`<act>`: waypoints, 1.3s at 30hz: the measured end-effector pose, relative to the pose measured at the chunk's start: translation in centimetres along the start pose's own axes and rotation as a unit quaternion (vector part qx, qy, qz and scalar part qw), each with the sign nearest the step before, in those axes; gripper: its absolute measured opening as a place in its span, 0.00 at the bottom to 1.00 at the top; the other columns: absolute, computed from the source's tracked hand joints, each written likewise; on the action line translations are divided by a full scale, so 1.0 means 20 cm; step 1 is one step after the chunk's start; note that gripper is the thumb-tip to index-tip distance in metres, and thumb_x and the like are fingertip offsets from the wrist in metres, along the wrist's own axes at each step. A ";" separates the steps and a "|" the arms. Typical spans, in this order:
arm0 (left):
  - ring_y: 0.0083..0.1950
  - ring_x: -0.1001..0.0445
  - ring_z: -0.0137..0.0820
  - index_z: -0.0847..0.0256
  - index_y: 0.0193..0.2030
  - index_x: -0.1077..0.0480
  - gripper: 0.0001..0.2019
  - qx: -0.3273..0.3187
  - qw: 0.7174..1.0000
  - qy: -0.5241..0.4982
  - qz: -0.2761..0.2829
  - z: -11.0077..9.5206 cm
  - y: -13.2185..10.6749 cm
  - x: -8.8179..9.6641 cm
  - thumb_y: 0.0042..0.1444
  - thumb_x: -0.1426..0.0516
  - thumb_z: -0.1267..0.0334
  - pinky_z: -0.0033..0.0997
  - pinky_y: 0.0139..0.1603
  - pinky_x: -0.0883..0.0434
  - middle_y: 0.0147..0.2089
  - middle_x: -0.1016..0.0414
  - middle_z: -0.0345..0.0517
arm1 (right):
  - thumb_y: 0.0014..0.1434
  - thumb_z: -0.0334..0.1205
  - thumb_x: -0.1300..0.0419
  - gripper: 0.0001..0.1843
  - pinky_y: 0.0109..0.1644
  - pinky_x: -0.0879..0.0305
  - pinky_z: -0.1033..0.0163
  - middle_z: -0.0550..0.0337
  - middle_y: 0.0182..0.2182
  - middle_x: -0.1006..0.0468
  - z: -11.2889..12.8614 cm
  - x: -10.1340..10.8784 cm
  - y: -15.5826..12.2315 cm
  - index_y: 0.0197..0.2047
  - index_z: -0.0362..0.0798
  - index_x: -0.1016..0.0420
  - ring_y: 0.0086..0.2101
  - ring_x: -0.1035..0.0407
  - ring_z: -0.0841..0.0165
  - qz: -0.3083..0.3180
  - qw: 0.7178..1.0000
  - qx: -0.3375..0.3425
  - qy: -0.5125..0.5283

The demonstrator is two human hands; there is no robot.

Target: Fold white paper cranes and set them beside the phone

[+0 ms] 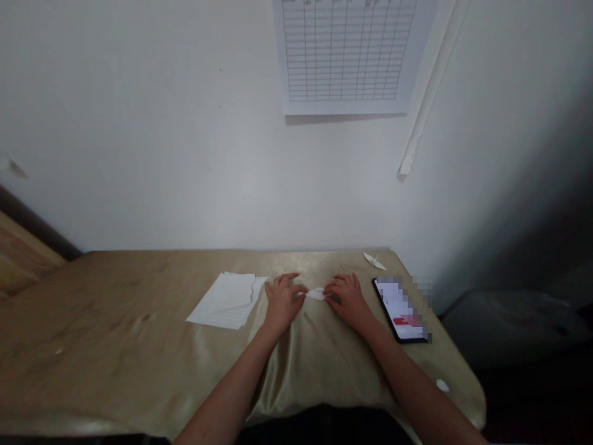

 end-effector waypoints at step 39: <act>0.67 0.35 0.44 0.45 0.43 0.19 0.06 -0.124 0.991 -0.023 0.051 -0.11 0.00 -0.08 0.61 0.36 0.60 0.73 0.72 0.65 0.60 0.22 0.40 | 0.67 0.36 0.41 0.08 0.72 0.76 0.28 0.59 0.41 0.18 0.09 0.00 0.00 0.40 0.53 0.20 0.60 0.34 0.58 -0.023 0.994 0.068 -0.077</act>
Point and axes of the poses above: each hand's wrist, its own y-axis towards the middle knuckle, its own x-axis out of the back of the hand, z = x × y, the point moved 7 cm from there along y, towards the middle knuckle
